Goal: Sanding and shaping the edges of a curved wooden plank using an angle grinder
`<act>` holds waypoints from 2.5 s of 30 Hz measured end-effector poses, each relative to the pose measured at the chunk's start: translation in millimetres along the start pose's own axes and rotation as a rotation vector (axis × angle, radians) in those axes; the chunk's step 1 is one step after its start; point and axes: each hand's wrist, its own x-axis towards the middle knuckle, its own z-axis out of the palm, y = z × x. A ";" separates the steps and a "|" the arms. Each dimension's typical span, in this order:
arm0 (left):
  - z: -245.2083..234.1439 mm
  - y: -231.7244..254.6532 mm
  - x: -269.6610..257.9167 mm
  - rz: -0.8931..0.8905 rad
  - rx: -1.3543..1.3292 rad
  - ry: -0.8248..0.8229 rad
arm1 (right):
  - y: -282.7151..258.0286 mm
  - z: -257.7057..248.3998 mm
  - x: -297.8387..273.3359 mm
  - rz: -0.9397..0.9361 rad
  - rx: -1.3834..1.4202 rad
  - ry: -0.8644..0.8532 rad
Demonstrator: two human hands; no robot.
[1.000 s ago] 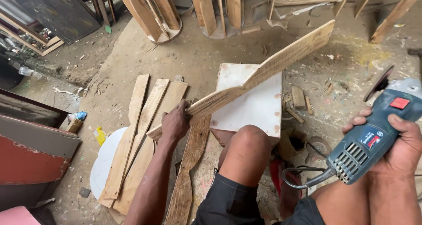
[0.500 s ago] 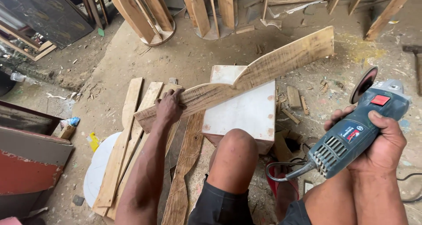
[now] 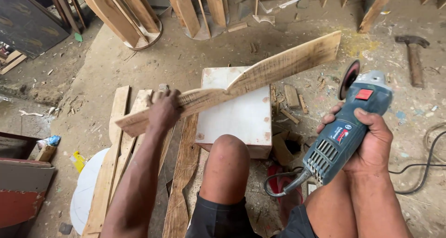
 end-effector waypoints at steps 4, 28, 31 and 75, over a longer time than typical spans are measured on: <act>19.3 55.5 -2.5 0.149 -0.013 -0.026 | 10.3 9.4 1.3 0.002 -0.178 0.041; 61.1 79.0 22.6 0.237 0.088 0.134 | 133.4 131.9 62.3 0.319 -1.954 -0.070; 55.8 78.8 21.0 0.247 0.116 0.090 | 128.4 120.5 73.1 0.322 -1.952 -0.065; 40.2 59.6 -69.3 0.087 -0.219 -0.028 | -66.9 -98.6 129.9 -0.022 -0.590 0.217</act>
